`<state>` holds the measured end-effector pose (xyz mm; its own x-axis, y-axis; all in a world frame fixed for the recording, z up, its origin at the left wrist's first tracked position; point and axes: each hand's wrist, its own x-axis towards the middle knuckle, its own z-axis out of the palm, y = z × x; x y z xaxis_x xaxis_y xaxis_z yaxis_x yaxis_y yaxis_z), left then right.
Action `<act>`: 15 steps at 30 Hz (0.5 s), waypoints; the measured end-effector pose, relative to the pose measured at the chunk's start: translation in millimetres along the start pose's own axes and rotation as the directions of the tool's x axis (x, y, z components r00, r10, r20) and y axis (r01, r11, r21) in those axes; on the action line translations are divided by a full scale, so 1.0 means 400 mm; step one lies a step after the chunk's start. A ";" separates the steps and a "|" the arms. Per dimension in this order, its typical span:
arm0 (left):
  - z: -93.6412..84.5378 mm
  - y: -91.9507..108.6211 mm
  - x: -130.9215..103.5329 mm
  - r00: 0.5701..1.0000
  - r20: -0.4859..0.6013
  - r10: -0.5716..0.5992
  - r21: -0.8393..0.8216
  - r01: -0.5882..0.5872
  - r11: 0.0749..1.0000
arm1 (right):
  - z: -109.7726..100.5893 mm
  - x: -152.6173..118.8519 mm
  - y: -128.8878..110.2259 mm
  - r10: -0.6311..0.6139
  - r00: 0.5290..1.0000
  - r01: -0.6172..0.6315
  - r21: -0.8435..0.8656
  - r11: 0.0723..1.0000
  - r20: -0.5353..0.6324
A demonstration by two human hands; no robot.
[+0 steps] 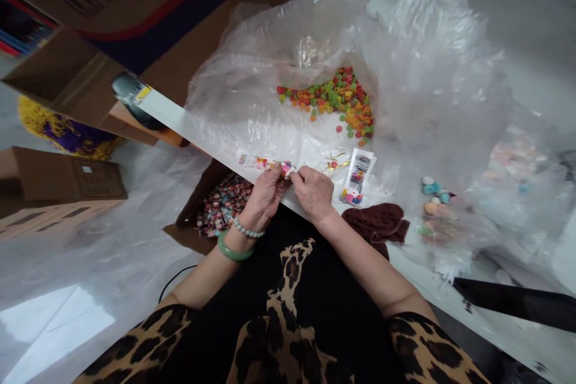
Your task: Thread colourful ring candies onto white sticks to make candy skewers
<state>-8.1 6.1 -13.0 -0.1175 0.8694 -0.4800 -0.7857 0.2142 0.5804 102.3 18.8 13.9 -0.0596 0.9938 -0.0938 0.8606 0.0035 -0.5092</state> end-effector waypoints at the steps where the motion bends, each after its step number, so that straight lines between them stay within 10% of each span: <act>1: 0.002 -0.001 0.002 1.000 0.004 -0.003 -0.008 0.003 1.000 | 0.002 0.002 -0.007 -0.008 1.000 0.008 0.000 1.000 -0.002; 9: -0.016 0.030 0.011 0.981 -0.019 -0.193 0.013 0.193 0.981 | 0.037 0.037 0.017 0.067 0.978 -0.172 0.575 0.800 0.200; 15: -0.021 0.051 0.010 0.986 -0.166 0.000 0.161 0.027 0.987 | 0.029 0.036 0.029 -0.031 0.946 -0.188 0.620 0.762 0.324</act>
<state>-29.6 10.0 -8.6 -0.2169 0.7831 -0.5829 -0.6803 0.3070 0.6656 105.4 31.7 -3.4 -0.2465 0.9037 -0.3502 0.3537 -0.2526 -0.9006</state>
